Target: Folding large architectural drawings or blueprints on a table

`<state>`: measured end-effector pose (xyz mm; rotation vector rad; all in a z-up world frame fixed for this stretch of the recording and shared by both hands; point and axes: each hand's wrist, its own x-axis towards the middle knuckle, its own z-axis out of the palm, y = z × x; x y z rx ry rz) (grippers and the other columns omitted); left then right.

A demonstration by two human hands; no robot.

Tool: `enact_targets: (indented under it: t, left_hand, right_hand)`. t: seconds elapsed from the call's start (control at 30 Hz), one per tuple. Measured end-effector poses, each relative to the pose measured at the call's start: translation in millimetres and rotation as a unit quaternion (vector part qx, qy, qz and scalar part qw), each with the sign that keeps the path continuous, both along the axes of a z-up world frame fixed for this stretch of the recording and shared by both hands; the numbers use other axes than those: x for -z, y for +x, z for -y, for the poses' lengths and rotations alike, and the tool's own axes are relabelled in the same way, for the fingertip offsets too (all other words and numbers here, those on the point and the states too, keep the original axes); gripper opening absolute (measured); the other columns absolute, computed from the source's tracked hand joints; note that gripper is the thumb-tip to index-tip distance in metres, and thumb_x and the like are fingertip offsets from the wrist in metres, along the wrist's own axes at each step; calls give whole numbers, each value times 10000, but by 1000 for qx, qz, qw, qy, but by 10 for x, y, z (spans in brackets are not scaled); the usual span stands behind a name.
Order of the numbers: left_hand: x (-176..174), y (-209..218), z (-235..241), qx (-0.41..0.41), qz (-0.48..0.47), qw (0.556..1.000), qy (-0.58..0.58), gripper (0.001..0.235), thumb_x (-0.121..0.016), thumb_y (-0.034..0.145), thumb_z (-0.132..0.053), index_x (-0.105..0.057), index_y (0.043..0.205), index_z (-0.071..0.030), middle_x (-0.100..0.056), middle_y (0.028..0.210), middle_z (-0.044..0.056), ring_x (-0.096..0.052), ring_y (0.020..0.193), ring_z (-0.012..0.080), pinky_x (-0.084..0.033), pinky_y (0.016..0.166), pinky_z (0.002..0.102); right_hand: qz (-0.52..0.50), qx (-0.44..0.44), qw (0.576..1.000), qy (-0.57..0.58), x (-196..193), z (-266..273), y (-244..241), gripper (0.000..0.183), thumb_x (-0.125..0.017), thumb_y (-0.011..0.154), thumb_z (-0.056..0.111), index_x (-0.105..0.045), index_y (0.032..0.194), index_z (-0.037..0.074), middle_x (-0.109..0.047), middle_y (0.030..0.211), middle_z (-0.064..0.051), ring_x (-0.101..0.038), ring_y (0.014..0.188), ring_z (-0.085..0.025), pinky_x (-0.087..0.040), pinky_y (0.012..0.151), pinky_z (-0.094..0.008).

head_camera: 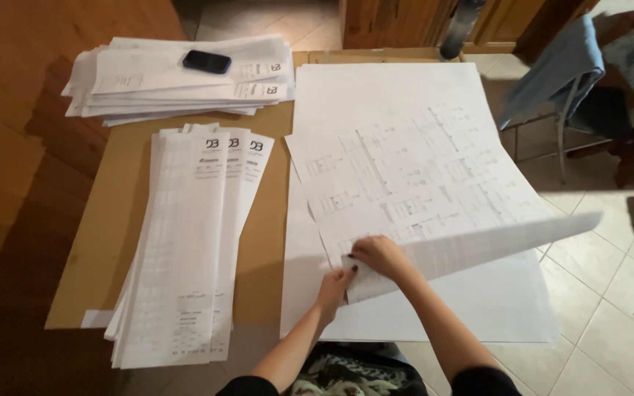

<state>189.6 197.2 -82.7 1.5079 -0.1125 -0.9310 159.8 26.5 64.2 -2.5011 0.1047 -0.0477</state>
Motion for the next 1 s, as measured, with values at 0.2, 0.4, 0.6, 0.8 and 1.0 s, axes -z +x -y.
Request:
enact_targets:
  t: [0.2,0.4,0.6,0.8,1.0]
  left_hand:
    - [-214,123,-143,-49,-170,984,-17,350,-762,898,-151,-658,1215,-45,-754,951,80,-776,779,234,-659,638,380]
    - [148,179,-362,-81,-181,980,-31,523,-706,921,-38,-509,1369,145,-685,1196,313,-704,1106,414,-602,879,528]
    - [45,362,-557,-43,-294,951,-89,440,-576,987,-62,-481,1381,109,-606,1340,358,-629,1202,496,-540,985,579]
    - [-394,352,-431,-51,-233,970,48,318,-525,983,-83,-601,1254,65,-712,1163,298,-708,1053,428,-638,822,501]
    - [-946,422,-455,-36,-202,973,105,358,-593,958,-53,-591,1295,70,-724,1113,297,-760,938,375,-661,732,409]
  right_hand:
    - [-80,-37,993,-81,630,-41,688,178,-652,969,350,-720,969,185,-754,947,-11,-711,1004,-266,-502,885,-434]
    - [-27,-64,977,-200,1007,-67,1057,193,-600,982,366,-648,996,180,-683,968,-40,-680,1011,-260,-534,883,-430]
    - [-16,-69,970,-232,1048,-73,1252,196,-593,981,371,-604,1000,176,-629,971,-35,-650,1017,-264,-526,878,-425]
    - [-27,-70,974,-216,1089,10,1316,170,-607,970,327,-614,1008,161,-640,978,-59,-654,1016,-287,-530,901,-425]
    - [-22,-65,977,-204,1144,49,1384,165,-627,961,314,-630,1011,156,-649,969,-63,-666,1001,-291,-540,899,-425]
